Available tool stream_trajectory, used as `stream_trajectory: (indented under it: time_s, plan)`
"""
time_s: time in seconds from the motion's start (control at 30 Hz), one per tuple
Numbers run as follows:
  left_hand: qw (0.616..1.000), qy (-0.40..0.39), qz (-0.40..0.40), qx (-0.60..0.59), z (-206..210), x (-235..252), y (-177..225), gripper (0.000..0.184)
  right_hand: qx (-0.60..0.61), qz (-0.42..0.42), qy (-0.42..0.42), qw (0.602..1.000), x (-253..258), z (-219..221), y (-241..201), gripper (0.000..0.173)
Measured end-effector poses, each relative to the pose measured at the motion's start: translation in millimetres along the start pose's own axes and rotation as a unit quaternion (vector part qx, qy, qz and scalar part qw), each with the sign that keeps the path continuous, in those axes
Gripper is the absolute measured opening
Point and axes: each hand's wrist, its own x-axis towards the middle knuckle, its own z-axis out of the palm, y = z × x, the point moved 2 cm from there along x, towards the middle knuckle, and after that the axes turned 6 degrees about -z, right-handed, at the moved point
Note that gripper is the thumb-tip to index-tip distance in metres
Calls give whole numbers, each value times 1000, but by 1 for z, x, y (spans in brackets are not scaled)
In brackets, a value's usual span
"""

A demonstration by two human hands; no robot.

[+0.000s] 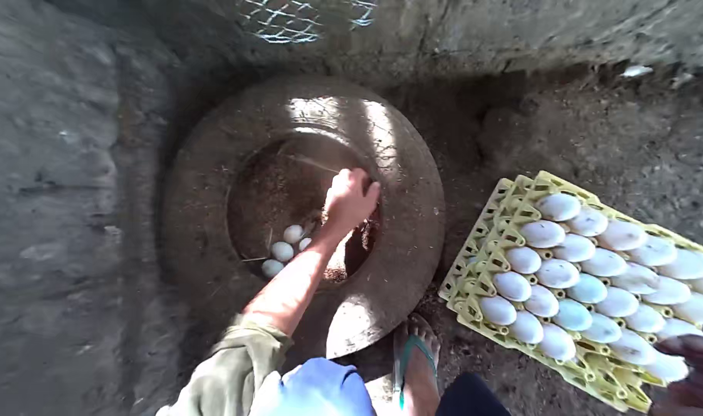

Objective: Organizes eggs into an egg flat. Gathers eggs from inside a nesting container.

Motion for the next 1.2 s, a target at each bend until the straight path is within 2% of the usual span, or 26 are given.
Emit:
stream_trajectory:
  time_s: [0.03, 0.07, 0.13, 0.23, 0.33, 0.4, 0.47, 0.53, 0.63, 0.67, 0.7, 0.77, 0.83, 0.9, 0.97, 1.1, 1.2]
  plan:
    - [997, -7, -64, 36, 1, 15, -26, 48, 36, -100, -61, 993, 2, -6, 28, 24]
    - [992, -32, -108, 55, 4, 26, -45, 51, 67, -147, -60, 985, 6, 1, 46, 22]
    - [982, -90, -159, 52, 9, 38, -58, 55, 88, -184, -77, 976, 18, 32, 49, 20]
    - [985, -94, -146, 8, 18, 43, -61, 56, 100, -207, -162, 960, 33, 93, 27, 18]
    - [986, -76, -99, -106, 3, 43, -79, 41, 80, -222, -283, 930, 35, 162, 8, 27]
    - [964, -52, -74, -249, -28, 33, -100, 33, 27, -243, -379, 892, 30, 209, -2, 25]
    - [925, -93, -70, -363, -79, 15, -122, 40, -13, -237, -488, 840, 23, 258, -4, 24]
    - [896, -125, -96, -415, -122, -7, -150, 49, -44, -204, -599, 773, 17, 310, -3, 30]
    - [867, -110, -159, -460, -147, -35, -175, 42, -83, -190, -687, 697, 3, 384, 0, 34]
    - [871, -100, -183, -445, -147, -43, -179, 41, -101, -178, -707, 677, -3, 406, 2, 37]
    - [891, -94, -199, -398, -146, -51, -182, 42, -101, -164, -714, 673, -9, 427, 6, 41]
    - [946, -115, -208, -219, -140, -67, -182, 48, -85, -138, -704, 691, -25, 460, 15, 46]
    - [965, -163, -200, -42, -125, -80, -187, 43, -102, -134, -701, 693, -40, 474, 11, 57]
    - [950, -220, -204, 79, -114, -88, -183, 33, -134, -164, -697, 685, -49, 481, 7, 61]
    - [935, -233, -217, 156, -106, -93, -172, 23, -153, -176, -705, 670, -52, 485, 4, 62]
    - [902, -272, -227, 248, -97, -89, -147, 17, -180, -171, -762, 599, -44, 484, 5, 65]
    - [877, -313, -220, 290, -78, -85, -137, 14, -195, -174, -785, 561, -42, 472, 13, 64]
